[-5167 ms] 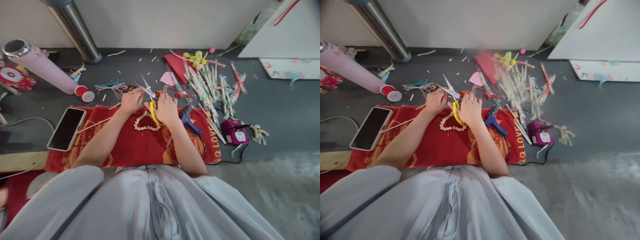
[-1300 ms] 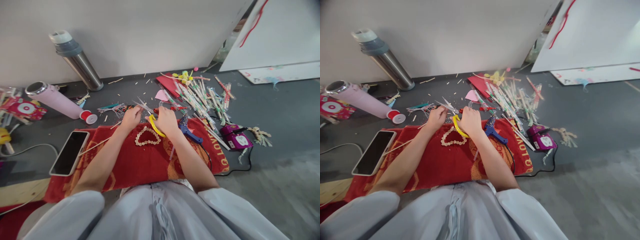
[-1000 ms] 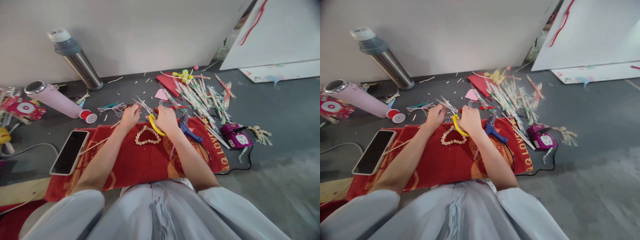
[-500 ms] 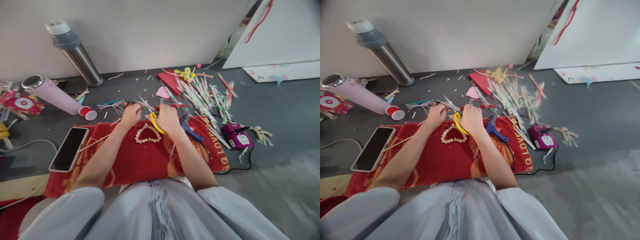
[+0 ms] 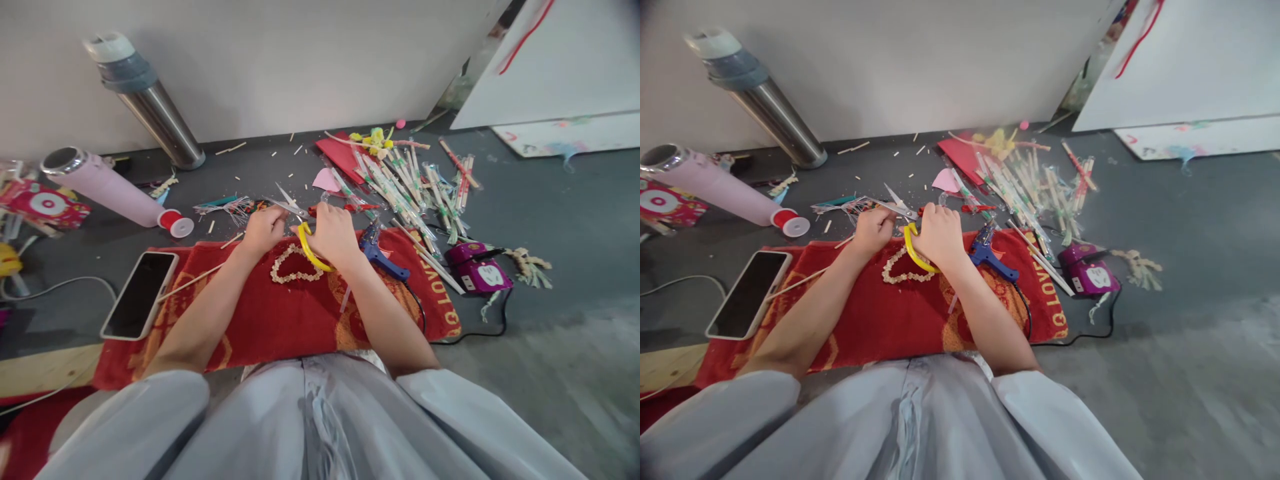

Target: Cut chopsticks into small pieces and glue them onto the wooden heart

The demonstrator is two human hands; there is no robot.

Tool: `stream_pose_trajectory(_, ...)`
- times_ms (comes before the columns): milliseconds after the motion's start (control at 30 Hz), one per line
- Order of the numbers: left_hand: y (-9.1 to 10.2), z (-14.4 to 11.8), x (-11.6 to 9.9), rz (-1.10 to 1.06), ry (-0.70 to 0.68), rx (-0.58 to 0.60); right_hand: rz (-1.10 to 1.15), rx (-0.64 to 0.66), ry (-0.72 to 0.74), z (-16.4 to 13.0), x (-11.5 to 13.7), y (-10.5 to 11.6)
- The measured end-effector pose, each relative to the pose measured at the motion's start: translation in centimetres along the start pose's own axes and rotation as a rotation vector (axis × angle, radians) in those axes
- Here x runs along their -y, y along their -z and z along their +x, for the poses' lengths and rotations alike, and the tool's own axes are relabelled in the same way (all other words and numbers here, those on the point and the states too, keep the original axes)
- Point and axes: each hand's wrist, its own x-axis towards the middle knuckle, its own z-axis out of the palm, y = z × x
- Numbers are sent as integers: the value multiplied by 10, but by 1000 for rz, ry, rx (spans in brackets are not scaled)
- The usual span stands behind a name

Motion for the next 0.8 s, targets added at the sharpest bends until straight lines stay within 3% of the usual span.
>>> stream_pose_trajectory(467,3,2,6,-39,2,-51,-23,-7,33,2,-1,-1)
stream_pose_trajectory(800,2,8,-1,-288,153,-48,57,-31,34,1,-7,-8)
